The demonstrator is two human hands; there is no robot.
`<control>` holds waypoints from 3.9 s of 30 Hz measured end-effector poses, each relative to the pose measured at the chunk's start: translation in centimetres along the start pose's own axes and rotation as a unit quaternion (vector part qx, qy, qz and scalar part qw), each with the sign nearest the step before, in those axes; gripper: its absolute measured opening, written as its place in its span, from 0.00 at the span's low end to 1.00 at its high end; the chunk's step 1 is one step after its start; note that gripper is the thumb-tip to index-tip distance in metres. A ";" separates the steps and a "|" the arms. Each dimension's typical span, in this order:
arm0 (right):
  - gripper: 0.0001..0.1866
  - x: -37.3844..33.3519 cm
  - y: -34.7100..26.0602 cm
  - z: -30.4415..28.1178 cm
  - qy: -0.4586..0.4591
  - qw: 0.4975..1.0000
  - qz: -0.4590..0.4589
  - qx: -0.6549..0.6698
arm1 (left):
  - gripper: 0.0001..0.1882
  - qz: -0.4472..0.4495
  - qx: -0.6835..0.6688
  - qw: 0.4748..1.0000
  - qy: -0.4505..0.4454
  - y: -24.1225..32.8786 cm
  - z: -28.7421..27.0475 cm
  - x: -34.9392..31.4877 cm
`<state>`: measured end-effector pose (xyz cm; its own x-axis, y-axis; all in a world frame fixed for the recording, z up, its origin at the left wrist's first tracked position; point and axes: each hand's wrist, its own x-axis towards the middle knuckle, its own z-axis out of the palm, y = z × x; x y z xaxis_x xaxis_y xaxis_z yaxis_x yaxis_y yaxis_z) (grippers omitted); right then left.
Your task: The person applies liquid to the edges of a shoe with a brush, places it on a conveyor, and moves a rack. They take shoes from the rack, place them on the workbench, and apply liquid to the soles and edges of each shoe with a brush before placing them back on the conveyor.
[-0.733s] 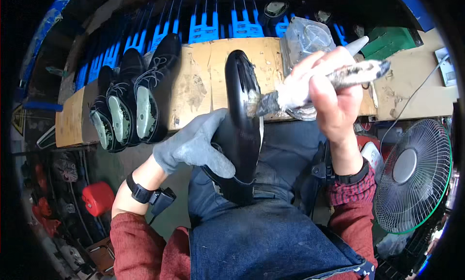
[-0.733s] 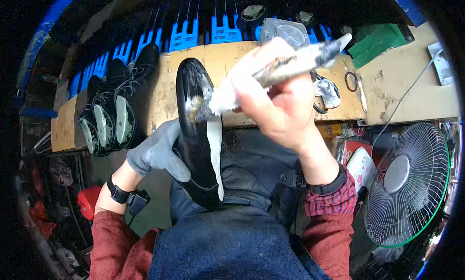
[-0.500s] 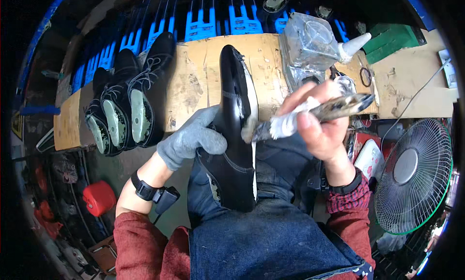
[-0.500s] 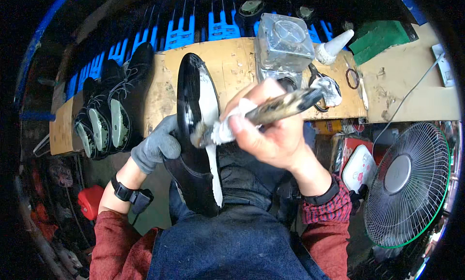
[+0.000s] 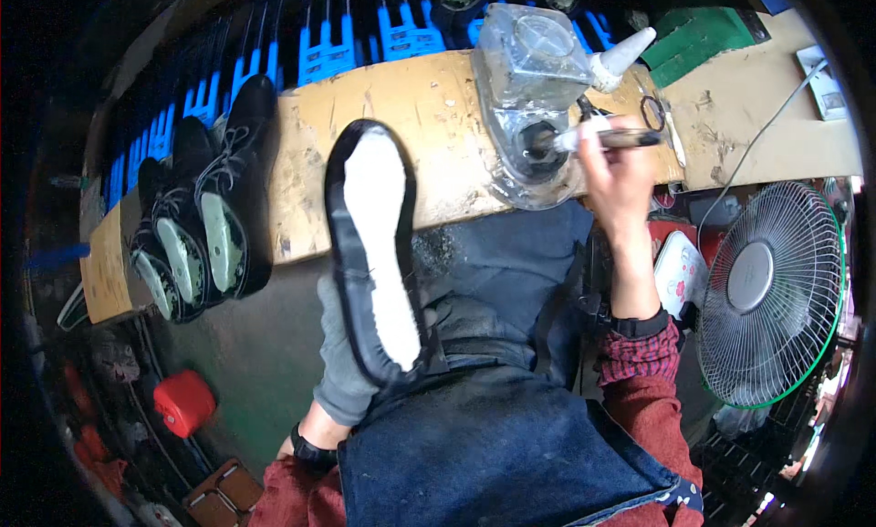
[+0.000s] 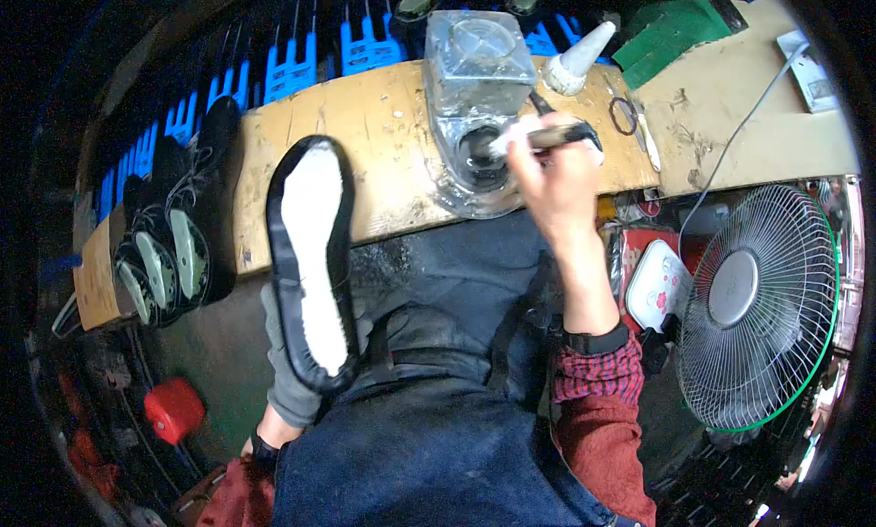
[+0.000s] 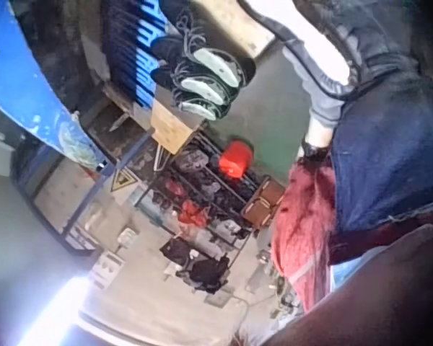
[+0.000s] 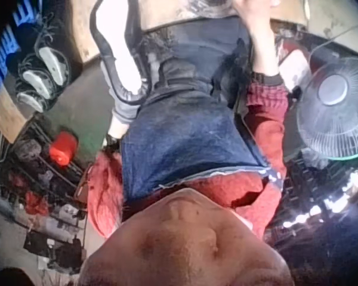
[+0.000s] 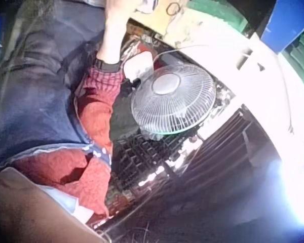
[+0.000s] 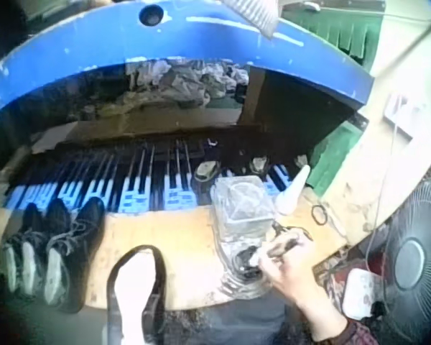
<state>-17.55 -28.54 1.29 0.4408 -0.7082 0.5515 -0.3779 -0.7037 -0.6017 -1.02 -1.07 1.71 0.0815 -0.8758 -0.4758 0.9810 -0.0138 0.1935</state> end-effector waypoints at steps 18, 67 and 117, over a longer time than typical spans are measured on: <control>0.13 5.0 -9.3 10.1 -0.140 0.922 0.180 0.313 | 0.28 0.089 0.161 0.981 0.059 -0.7 -2.1 1.2; 0.15 0.2 -9.9 0.2 -0.230 0.872 -0.297 0.313 | 0.23 0.167 0.322 0.932 0.010 1.7 -3.4 0.2; 0.09 4.6 -14.0 -2.0 -0.403 0.783 -0.149 0.450 | 0.23 0.076 -0.121 0.990 0.003 1.2 -0.5 -1.3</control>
<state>-11.85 -22.03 13.35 0.9081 0.0005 0.4188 0.4056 -0.2496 -0.8793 0.10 0.31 2.09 0.2313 -0.8556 -0.4630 0.9708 0.2339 0.0526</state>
